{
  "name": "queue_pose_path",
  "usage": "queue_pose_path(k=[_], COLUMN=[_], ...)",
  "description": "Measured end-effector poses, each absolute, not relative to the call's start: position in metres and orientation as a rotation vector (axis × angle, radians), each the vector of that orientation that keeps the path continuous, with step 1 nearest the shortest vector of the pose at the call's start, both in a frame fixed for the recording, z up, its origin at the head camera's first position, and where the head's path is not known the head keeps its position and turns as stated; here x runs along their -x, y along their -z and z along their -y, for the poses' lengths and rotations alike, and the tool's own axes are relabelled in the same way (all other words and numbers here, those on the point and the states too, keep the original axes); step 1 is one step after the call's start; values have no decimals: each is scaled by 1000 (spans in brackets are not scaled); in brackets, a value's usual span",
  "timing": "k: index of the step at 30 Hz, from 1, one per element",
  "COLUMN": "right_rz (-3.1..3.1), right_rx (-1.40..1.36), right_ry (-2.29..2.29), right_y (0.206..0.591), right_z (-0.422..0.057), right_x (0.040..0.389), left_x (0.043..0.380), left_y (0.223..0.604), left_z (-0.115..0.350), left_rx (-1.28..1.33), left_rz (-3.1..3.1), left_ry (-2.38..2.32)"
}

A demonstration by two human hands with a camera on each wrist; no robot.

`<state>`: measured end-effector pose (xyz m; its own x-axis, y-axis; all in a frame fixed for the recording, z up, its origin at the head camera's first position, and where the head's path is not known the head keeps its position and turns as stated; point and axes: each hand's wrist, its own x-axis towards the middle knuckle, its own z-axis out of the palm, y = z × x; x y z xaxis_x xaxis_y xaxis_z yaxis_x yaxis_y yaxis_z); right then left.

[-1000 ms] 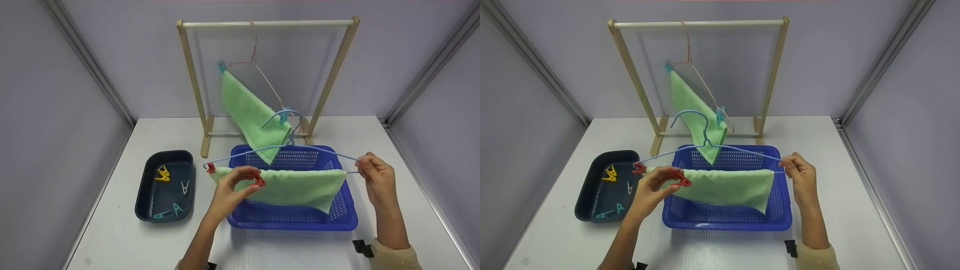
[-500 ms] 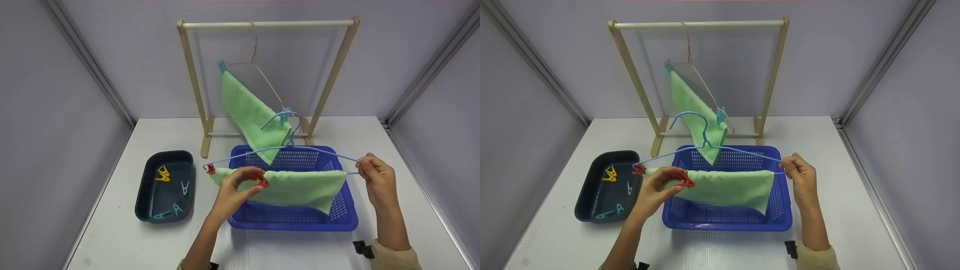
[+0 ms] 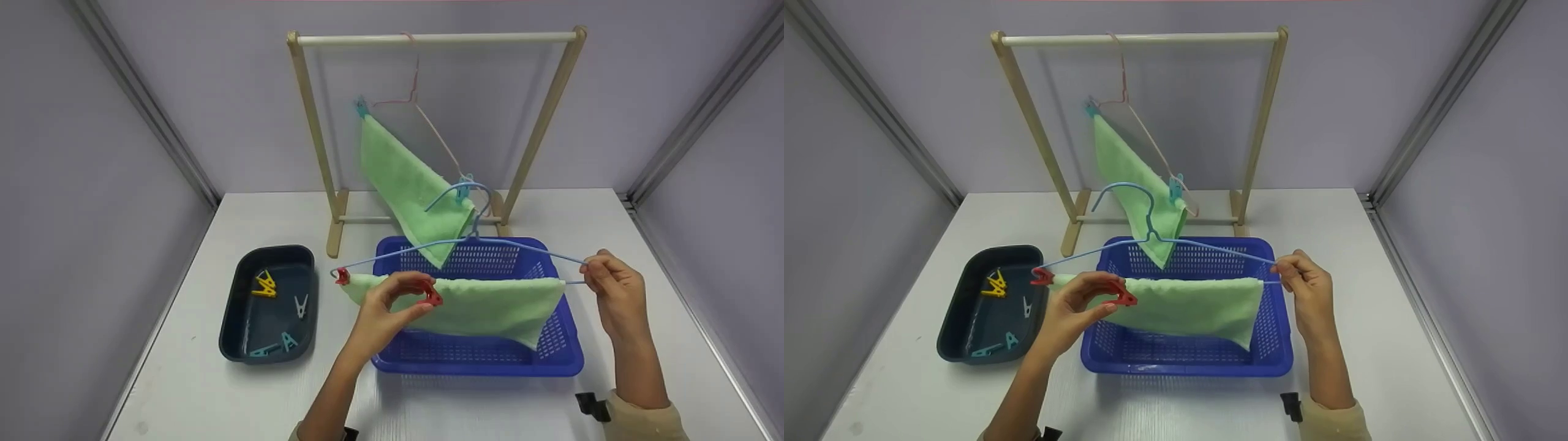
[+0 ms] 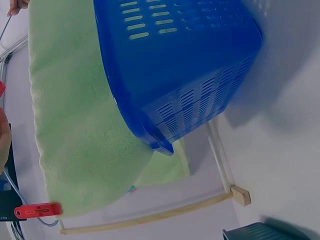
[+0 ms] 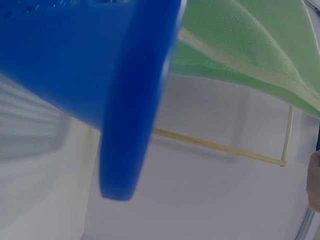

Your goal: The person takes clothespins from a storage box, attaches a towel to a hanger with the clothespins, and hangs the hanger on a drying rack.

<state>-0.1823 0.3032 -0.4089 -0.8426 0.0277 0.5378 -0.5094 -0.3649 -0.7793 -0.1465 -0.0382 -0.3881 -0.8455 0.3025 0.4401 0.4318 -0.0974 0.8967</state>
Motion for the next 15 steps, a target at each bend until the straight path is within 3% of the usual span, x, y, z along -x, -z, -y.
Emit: queue_pose_path(k=[15], right_rz=[1527], right_rx=[-648], right_ry=[-2254], right_y=[409], right_z=[-304], right_x=[182], left_x=[149], left_y=[392], left_z=[36], left_rx=[854], left_rz=[2044], left_ry=[2112])
